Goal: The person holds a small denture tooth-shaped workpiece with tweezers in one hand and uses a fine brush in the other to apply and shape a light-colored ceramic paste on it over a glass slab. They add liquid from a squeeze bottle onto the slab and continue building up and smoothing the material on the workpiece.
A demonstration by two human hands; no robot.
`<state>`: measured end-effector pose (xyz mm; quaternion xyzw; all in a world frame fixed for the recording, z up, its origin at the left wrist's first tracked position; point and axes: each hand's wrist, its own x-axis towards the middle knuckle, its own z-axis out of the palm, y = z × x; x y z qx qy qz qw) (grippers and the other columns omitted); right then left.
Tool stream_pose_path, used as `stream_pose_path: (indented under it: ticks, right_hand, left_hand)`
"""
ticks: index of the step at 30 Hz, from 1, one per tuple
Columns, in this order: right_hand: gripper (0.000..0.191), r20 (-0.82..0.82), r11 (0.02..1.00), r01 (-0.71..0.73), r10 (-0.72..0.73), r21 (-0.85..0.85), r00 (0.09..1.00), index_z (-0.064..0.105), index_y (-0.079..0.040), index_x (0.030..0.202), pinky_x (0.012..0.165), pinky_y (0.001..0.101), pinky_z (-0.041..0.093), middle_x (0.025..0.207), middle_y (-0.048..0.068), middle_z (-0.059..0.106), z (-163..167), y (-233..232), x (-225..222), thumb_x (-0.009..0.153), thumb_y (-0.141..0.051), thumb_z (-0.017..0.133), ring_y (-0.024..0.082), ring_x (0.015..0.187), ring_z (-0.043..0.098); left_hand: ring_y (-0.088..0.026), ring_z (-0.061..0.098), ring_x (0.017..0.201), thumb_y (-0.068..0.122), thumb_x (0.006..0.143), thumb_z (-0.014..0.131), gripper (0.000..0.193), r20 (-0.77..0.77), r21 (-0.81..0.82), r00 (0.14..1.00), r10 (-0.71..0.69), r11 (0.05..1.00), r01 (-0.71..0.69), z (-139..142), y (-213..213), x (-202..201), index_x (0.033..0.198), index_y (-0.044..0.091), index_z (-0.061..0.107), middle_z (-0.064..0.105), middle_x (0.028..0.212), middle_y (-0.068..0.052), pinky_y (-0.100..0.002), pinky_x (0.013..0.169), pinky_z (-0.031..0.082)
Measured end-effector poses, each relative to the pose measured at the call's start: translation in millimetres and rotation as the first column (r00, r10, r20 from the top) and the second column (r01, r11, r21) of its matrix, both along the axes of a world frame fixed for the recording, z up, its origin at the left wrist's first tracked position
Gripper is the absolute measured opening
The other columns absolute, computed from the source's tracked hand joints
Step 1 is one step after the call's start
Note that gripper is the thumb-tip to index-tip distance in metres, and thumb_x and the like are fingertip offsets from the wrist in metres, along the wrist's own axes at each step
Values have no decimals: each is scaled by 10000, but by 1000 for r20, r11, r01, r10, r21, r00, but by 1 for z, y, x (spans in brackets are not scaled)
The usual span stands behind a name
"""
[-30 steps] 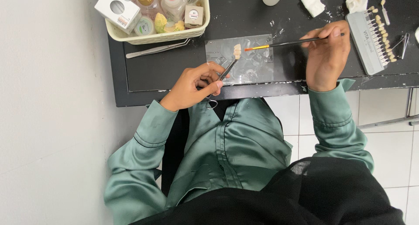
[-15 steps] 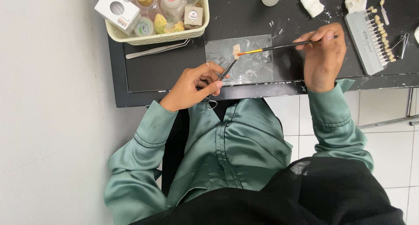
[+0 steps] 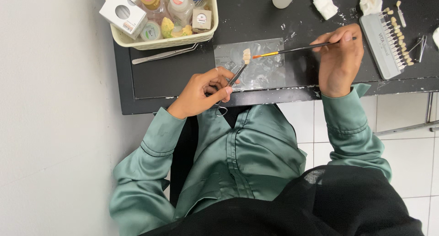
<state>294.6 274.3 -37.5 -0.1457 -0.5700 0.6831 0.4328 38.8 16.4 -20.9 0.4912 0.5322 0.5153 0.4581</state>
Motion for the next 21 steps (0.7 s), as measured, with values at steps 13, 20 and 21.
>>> stream_pose_path:
  ticks: [13,20,21]
  right_hand:
    - [352,-40,998,40,-42,-45,998,484,-54,1066,820,334,455,939,70,534,-7,6,2,1239,-359,517,196,857,557]
    - [402,-47,1000,-8,8,-4,999,468,-74,1048,815,348,438,901,69,579,-17,11,5,1253,-418,488,179,765,509]
    - [401,-57,1000,-21,20,-10,998,468,-77,1045,792,333,427,876,65,592,-18,11,6,1246,-423,497,171,746,509]
  left_hand:
    - [-96,721,830,34,1007,639,243,-6,4,1000,5,1000,-5,2,0,1,1245,-1,604,713,901,-44,-272,759,622]
    - [-72,681,799,123,1057,606,209,1,0,1000,11,1000,-11,5,1,2,1231,6,606,695,856,-26,-265,759,603]
    - [-70,681,798,130,1055,605,211,-3,2,1000,13,1000,-13,6,2,2,1225,6,608,696,856,-25,-265,756,604]
